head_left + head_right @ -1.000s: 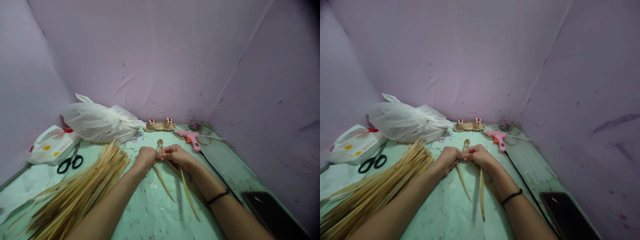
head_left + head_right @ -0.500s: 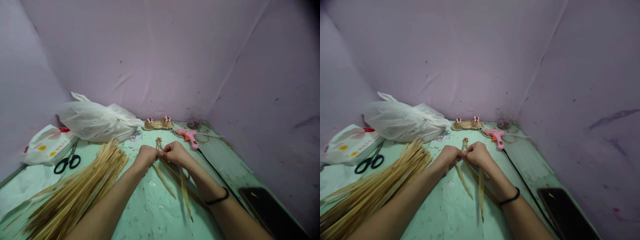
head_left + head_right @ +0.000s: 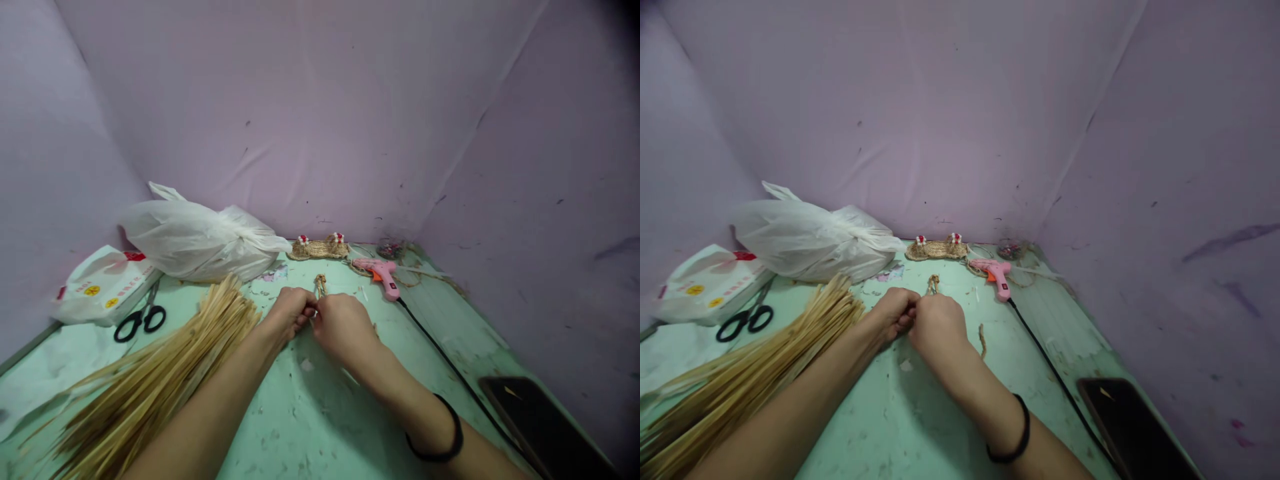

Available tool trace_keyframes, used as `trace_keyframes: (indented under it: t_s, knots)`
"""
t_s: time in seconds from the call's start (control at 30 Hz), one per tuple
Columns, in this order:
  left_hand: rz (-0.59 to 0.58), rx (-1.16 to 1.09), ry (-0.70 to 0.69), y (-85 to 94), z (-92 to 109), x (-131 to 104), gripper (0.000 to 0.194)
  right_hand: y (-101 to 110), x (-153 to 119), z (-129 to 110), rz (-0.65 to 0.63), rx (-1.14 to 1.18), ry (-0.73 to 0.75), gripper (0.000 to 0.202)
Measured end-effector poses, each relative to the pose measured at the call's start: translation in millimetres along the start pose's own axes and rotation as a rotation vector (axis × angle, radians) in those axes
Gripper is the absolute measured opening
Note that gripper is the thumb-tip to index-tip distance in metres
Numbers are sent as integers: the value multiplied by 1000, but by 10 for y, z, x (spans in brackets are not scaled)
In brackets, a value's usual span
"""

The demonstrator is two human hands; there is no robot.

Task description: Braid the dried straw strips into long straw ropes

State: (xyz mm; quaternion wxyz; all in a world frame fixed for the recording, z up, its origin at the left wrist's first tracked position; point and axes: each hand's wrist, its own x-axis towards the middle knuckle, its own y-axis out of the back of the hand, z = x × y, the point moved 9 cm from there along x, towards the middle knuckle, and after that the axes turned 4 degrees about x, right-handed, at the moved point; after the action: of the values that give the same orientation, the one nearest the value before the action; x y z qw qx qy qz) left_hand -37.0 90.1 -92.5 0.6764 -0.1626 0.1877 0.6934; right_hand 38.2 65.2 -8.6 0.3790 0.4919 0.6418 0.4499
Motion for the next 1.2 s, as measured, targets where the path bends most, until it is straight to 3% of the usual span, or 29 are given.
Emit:
trace_keyframes:
  t_s: [0.2, 0.3, 0.4, 0.5, 0.6, 0.7, 0.87, 1.0, 1.2]
  knots:
    - [-85, -14, -65, -17, 65, -42, 15, -31, -56, -77, -44, 6, 88, 14]
    - [-156, -1, -35, -50, 73, -52, 16, 78, 43, 129, -11, 163, 69, 11]
    - [-221, 8, -9, -72, 73, -50, 12, 141, 217, 473, 70, 514, -62, 12]
    - [-248, 17, 3, -69, 62, -44, 10, -144, 307, 640, -77, 962, -260, 7]
    - [-259, 40, -27, -70, 61, -30, 11, -387, 256, 489, -268, 1161, -327, 4]
    - [-244, 97, -57, -67, 61, -18, 8, -481, 189, 372, -334, 1163, -346, 10]
    - [-122, 253, -69, 1, 90, -33, 4, -565, 253, 499, -203, 991, -319, 14]
    - [-32, 364, -145, 58, 163, -13, 13, -629, 299, 605, -61, 1000, -277, 9]
    - [73, 772, -311, 97, 349, -64, 6, -641, 218, 611, -23, 1076, -330, 9]
